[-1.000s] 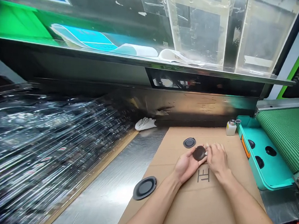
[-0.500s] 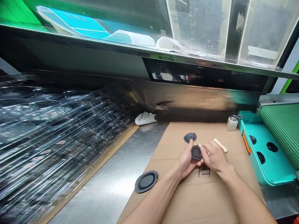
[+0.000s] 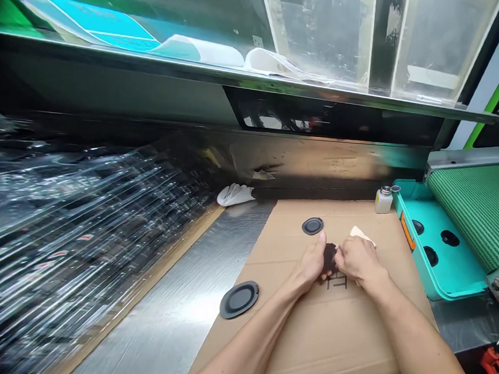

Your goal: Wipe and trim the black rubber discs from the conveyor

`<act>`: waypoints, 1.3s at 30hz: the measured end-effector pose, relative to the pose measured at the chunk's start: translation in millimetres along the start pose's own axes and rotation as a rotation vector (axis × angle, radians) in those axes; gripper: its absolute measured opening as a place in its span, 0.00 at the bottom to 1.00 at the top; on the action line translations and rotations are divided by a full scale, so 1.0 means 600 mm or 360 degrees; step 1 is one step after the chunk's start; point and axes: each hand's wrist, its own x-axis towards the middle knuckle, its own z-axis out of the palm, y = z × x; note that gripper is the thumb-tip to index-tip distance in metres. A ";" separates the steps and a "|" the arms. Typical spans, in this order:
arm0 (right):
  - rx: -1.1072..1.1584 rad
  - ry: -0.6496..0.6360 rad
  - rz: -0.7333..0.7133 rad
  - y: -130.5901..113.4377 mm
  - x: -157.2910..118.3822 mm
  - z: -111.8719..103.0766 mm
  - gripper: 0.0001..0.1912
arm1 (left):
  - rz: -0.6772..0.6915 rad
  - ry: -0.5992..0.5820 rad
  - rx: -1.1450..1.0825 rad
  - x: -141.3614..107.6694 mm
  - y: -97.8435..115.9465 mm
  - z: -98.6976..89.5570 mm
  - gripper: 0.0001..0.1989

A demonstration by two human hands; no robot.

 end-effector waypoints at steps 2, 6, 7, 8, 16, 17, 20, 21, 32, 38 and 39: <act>0.0029 0.0011 0.0011 0.003 -0.001 -0.004 0.14 | -0.0001 -0.0013 -0.0013 0.000 -0.002 0.003 0.39; 0.0146 0.0130 -0.0024 0.008 -0.002 -0.010 0.12 | -0.0026 0.0029 -0.0188 0.008 -0.007 0.003 0.38; 0.0188 0.0158 -0.0031 0.009 -0.002 -0.010 0.12 | -0.0045 0.0056 -0.0267 0.010 -0.007 0.003 0.38; 0.0237 0.0185 -0.0044 0.009 -0.001 -0.009 0.11 | -0.0065 0.0079 -0.0338 0.012 -0.008 0.002 0.38; 0.0331 0.0311 -0.0207 0.009 0.000 0.010 0.11 | -0.0073 0.0038 -0.0104 0.008 -0.002 0.000 0.39; 0.0312 0.0311 -0.0217 0.009 0.000 0.011 0.11 | -0.0071 0.0027 -0.0068 0.007 -0.001 0.000 0.39; 0.0210 0.0290 -0.0254 0.007 0.000 0.008 0.11 | -0.0061 -0.0006 0.0006 0.005 0.000 -0.001 0.38; 0.0149 0.0271 -0.0252 0.005 0.000 0.005 0.11 | -0.0055 -0.0016 0.0041 0.005 0.000 -0.002 0.37; -0.0194 0.0056 -0.0251 -0.006 -0.001 -0.025 0.16 | 0.0153 -0.0046 0.0351 0.006 0.000 -0.001 0.36; -0.0053 0.0015 -0.0195 -0.003 0.000 -0.020 0.13 | 0.0188 -0.0065 0.0100 0.006 -0.005 -0.001 0.34; -0.0026 0.0040 -0.0193 -0.002 -0.001 -0.019 0.13 | 0.0162 -0.0057 0.0028 0.006 -0.007 0.000 0.32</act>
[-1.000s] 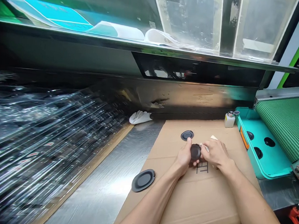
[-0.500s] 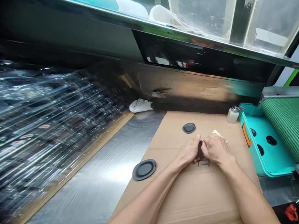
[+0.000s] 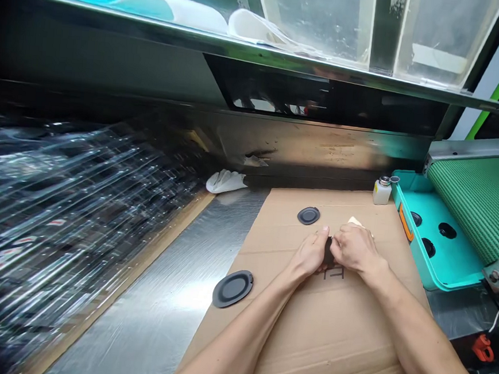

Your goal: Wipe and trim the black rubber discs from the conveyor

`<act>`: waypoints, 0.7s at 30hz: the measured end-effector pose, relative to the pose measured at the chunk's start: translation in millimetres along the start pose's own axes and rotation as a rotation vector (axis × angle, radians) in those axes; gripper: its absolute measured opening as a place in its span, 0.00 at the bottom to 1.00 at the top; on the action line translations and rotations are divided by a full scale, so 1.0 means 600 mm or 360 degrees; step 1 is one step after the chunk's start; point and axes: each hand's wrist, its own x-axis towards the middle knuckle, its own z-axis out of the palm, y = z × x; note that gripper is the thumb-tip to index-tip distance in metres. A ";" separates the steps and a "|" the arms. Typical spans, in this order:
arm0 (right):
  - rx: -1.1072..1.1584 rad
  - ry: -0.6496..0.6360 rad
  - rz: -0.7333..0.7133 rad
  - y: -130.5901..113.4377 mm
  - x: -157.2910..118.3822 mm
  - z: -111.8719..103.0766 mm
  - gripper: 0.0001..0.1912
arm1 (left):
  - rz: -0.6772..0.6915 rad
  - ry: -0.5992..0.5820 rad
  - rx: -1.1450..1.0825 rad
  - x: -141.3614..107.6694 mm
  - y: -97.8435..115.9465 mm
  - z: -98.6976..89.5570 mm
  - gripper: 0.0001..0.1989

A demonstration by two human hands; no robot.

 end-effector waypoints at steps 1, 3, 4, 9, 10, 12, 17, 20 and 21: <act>0.0024 0.0024 -0.0002 0.001 0.000 0.002 0.14 | -0.0034 0.0008 -0.0062 0.001 -0.001 0.000 0.31; 0.0071 0.0033 -0.0001 0.007 0.000 0.007 0.14 | -0.0107 0.0018 -0.0163 0.002 -0.003 0.000 0.30; 0.0108 0.0027 0.0006 0.010 0.000 0.009 0.14 | -0.0147 0.0032 -0.0221 0.003 -0.003 -0.001 0.30; 0.0531 0.0379 0.0159 0.010 0.001 0.017 0.16 | -0.0250 0.0039 -0.0793 0.006 0.006 -0.019 0.30; 0.0620 0.0478 0.0181 0.004 0.001 0.019 0.16 | -0.0254 -0.0029 -0.0898 0.005 0.008 -0.021 0.29; 0.0739 0.0610 0.0191 -0.014 0.000 0.023 0.13 | -0.0267 -0.0197 -0.1067 0.005 0.010 -0.022 0.28; 0.0669 0.0695 0.0163 -0.051 -0.001 0.041 0.11 | -0.0279 -0.0203 -0.1344 0.004 0.006 -0.002 0.23; 0.0492 0.0693 0.0211 -0.058 0.001 0.048 0.15 | -0.0270 -0.0065 -0.1432 0.006 0.002 0.006 0.15; 0.0473 0.0689 0.0209 -0.059 0.001 0.049 0.16 | -0.0255 -0.0023 -0.1466 0.007 0.000 0.007 0.12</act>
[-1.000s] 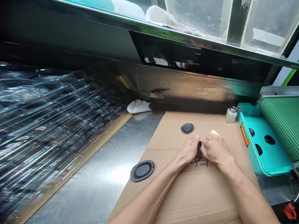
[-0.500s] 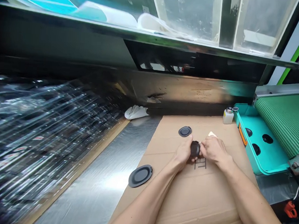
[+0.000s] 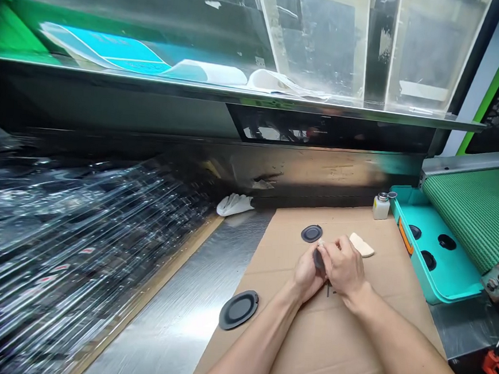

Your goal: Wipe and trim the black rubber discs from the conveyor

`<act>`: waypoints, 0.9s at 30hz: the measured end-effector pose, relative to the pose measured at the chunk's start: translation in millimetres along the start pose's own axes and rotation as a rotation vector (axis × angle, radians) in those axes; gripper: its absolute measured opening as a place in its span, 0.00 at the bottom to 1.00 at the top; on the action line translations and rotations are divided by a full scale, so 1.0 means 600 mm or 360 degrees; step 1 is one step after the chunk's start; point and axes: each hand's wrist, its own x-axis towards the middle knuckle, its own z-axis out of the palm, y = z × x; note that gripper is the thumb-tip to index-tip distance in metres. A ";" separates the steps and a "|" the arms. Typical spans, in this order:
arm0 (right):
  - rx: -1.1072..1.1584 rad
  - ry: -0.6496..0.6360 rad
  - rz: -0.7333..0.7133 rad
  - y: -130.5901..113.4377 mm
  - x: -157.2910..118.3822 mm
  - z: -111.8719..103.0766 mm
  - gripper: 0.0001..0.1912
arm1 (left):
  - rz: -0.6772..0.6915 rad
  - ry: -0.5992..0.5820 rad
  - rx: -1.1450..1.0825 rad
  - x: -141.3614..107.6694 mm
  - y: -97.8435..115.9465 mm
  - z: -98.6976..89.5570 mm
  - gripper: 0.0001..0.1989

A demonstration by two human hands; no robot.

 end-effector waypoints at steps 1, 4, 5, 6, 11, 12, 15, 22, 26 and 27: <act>0.0021 -0.0013 -0.0026 -0.001 -0.001 0.000 0.16 | 0.0034 0.0023 -0.0032 0.001 -0.001 -0.002 0.10; 0.0230 -0.0168 -0.0198 -0.003 -0.004 -0.002 0.14 | 0.0104 0.0044 -0.0086 0.005 -0.001 -0.009 0.09; 0.0292 -0.0233 -0.0252 -0.003 -0.004 -0.002 0.13 | 0.0112 0.0036 -0.0089 0.006 -0.001 -0.011 0.09; 0.0324 -0.0270 -0.0276 -0.002 -0.003 -0.002 0.12 | 0.0112 0.0032 -0.0090 0.007 -0.002 -0.012 0.09; 0.0207 -0.0100 -0.0115 0.007 0.003 0.000 0.11 | 0.0104 0.0037 -0.0092 0.010 -0.006 -0.012 0.08; 0.0235 -0.0133 -0.0135 0.008 0.003 0.000 0.11 | 0.0108 0.0028 -0.0081 0.010 -0.007 -0.011 0.08; 0.0329 -0.0279 -0.0216 0.007 0.003 -0.003 0.10 | 0.0129 0.0018 -0.0069 0.009 -0.008 -0.010 0.09; 0.0106 -0.0475 -0.0292 0.005 0.004 -0.017 0.07 | 0.0114 0.0145 0.0053 0.006 -0.003 -0.009 0.13; -0.0138 -0.0436 -0.0114 0.013 0.001 -0.020 0.08 | 0.0106 0.0195 0.0198 0.002 -0.009 -0.006 0.27; -0.0189 -0.0383 -0.0085 0.014 0.002 -0.020 0.09 | 0.0130 0.0195 0.0245 0.001 -0.012 -0.004 0.28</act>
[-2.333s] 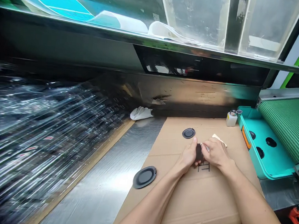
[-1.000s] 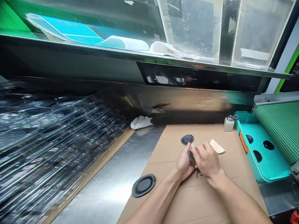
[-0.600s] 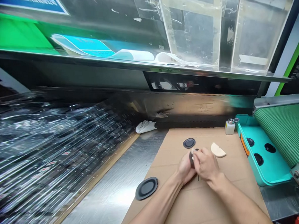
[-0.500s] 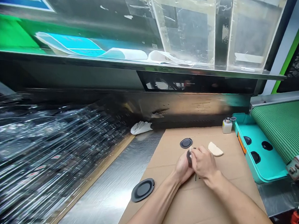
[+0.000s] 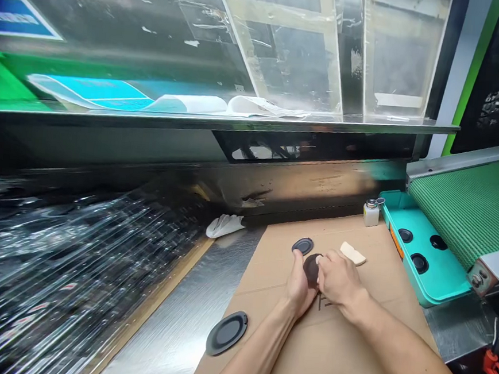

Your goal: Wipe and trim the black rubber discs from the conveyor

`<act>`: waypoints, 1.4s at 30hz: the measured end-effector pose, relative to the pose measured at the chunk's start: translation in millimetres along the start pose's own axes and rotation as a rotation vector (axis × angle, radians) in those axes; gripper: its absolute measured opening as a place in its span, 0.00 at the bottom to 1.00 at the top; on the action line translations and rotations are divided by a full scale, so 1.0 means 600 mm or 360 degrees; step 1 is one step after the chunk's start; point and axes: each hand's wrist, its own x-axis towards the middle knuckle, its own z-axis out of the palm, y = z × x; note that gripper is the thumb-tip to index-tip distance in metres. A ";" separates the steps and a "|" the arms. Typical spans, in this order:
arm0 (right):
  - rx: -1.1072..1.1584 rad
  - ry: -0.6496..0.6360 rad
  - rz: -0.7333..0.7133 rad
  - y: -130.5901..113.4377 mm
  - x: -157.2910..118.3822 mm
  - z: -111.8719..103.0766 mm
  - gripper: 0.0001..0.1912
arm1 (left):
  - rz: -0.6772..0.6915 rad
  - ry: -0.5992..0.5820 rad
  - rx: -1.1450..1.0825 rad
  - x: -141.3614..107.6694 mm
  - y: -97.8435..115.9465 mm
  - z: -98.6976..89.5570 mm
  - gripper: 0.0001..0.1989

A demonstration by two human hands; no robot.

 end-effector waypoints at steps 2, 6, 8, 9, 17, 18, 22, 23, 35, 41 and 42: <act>-0.0013 0.0033 -0.0097 0.002 0.002 0.001 0.09 | 0.0042 0.0005 0.0072 0.000 -0.006 0.003 0.30; -0.0079 -0.0008 -0.0212 0.004 0.008 -0.006 0.08 | 0.0102 0.0056 0.0091 0.004 -0.015 0.003 0.30; -0.0220 -0.0011 -0.0034 0.005 0.009 -0.012 0.09 | 0.0137 0.0084 0.0174 0.008 -0.018 -0.001 0.30; -0.0265 -0.0029 0.0039 0.005 0.008 -0.015 0.09 | 0.0164 0.0109 0.0234 0.010 -0.020 -0.003 0.30; -0.0034 -0.0147 0.0000 0.008 0.004 -0.018 0.09 | 0.0475 0.0223 0.0486 0.022 -0.030 -0.015 0.25; -0.0041 -0.0110 0.0072 0.010 0.005 -0.018 0.09 | 0.0462 0.0229 0.0488 0.021 -0.029 -0.013 0.25; 0.0135 -0.0266 0.0045 0.022 0.007 -0.026 0.09 | 0.0340 0.0248 0.0348 0.016 -0.018 0.000 0.26; 0.0178 -0.0285 0.0025 0.025 0.007 -0.028 0.09 | 0.0326 0.0236 0.0324 0.015 -0.016 0.002 0.26; 0.0208 -0.0097 0.0082 0.046 0.019 -0.030 0.10 | 0.0270 -0.0070 0.0644 0.000 -0.016 0.000 0.26; 0.0185 -0.0246 0.0023 0.041 0.014 -0.037 0.10 | 0.0387 0.0161 0.0546 0.015 -0.018 -0.003 0.25; 0.0199 -0.0263 0.0014 0.040 0.013 -0.035 0.10 | 0.0406 0.0193 0.0542 0.018 -0.019 -0.004 0.25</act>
